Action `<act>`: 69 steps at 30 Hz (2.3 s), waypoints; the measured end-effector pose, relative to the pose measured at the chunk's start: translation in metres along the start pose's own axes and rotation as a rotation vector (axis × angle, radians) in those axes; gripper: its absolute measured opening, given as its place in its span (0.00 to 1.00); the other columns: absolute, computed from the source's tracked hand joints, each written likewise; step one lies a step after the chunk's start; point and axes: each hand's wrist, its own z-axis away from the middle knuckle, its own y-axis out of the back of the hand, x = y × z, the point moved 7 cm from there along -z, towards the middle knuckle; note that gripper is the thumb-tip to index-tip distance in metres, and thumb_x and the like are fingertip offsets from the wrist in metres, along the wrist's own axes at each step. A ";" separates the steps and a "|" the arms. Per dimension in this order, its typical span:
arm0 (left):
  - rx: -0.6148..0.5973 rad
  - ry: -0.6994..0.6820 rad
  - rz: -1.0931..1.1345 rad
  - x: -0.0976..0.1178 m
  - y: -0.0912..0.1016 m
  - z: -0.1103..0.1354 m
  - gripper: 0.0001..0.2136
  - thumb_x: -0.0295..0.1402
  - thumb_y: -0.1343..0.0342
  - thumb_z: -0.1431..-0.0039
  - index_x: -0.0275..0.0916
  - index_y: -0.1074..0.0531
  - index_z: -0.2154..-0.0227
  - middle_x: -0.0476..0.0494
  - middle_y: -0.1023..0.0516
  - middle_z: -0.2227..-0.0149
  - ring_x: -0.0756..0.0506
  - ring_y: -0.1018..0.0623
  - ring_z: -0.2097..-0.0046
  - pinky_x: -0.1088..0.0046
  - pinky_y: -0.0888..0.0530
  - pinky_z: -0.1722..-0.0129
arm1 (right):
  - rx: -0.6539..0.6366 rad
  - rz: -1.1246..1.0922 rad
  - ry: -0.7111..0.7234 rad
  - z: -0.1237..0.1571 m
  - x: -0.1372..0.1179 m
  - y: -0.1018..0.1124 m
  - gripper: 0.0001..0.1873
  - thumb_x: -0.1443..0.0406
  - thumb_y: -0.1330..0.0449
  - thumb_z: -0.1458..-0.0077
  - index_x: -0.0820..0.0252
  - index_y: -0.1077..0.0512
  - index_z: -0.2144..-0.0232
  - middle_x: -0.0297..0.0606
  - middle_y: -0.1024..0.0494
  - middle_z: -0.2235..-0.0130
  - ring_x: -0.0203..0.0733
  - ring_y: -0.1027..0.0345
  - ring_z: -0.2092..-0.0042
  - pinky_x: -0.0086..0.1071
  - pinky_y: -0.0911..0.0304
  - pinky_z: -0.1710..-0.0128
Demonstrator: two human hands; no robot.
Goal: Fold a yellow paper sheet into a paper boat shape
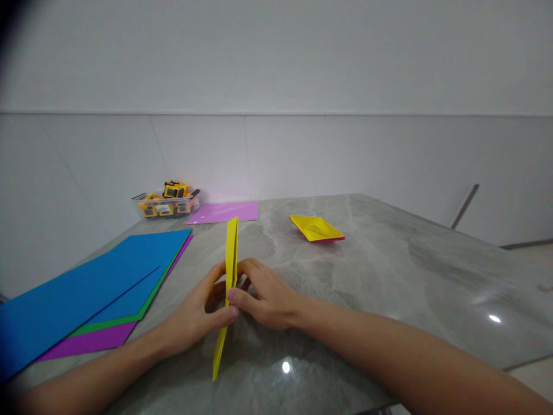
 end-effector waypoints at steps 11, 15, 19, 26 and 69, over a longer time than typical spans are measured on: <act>-0.023 -0.031 0.399 -0.011 0.011 -0.005 0.24 0.30 0.40 0.52 0.41 0.34 0.49 0.42 0.28 0.48 0.37 0.28 0.47 0.64 0.31 0.51 | 0.043 -0.136 -0.045 -0.001 0.004 0.004 0.21 0.60 0.47 0.42 0.62 0.42 0.48 0.47 0.31 0.50 0.45 0.32 0.55 0.40 0.36 0.56; 0.029 0.019 0.539 -0.014 0.012 -0.005 0.26 0.27 0.45 0.59 0.38 0.30 0.52 0.42 0.23 0.54 0.37 0.25 0.52 0.66 0.30 0.54 | 0.066 -0.069 -0.026 -0.002 0.006 0.010 0.20 0.62 0.49 0.43 0.62 0.40 0.49 0.45 0.28 0.53 0.46 0.33 0.57 0.40 0.37 0.59; 0.051 0.052 0.557 -0.015 0.014 -0.007 0.26 0.26 0.47 0.62 0.36 0.29 0.54 0.41 0.22 0.58 0.38 0.24 0.55 0.66 0.29 0.57 | 0.097 -0.018 -0.010 -0.002 0.009 0.015 0.18 0.66 0.51 0.47 0.62 0.37 0.52 0.41 0.27 0.60 0.44 0.33 0.62 0.37 0.39 0.63; 0.109 0.105 0.660 -0.025 0.023 -0.010 0.27 0.23 0.51 0.66 0.34 0.27 0.56 0.41 0.20 0.60 0.38 0.23 0.57 0.66 0.27 0.59 | 0.105 0.013 -0.011 -0.002 0.014 0.018 0.16 0.70 0.52 0.53 0.62 0.35 0.59 0.37 0.27 0.66 0.41 0.35 0.68 0.32 0.43 0.69; 0.079 -0.033 0.015 -0.010 0.028 -0.013 0.18 0.47 0.39 0.50 0.37 0.26 0.64 0.42 0.22 0.60 0.42 0.25 0.57 0.70 0.27 0.60 | 0.057 -0.061 -0.186 -0.002 0.047 0.022 0.33 0.37 0.53 0.47 0.62 0.33 0.72 0.35 0.31 0.73 0.35 0.37 0.73 0.27 0.42 0.76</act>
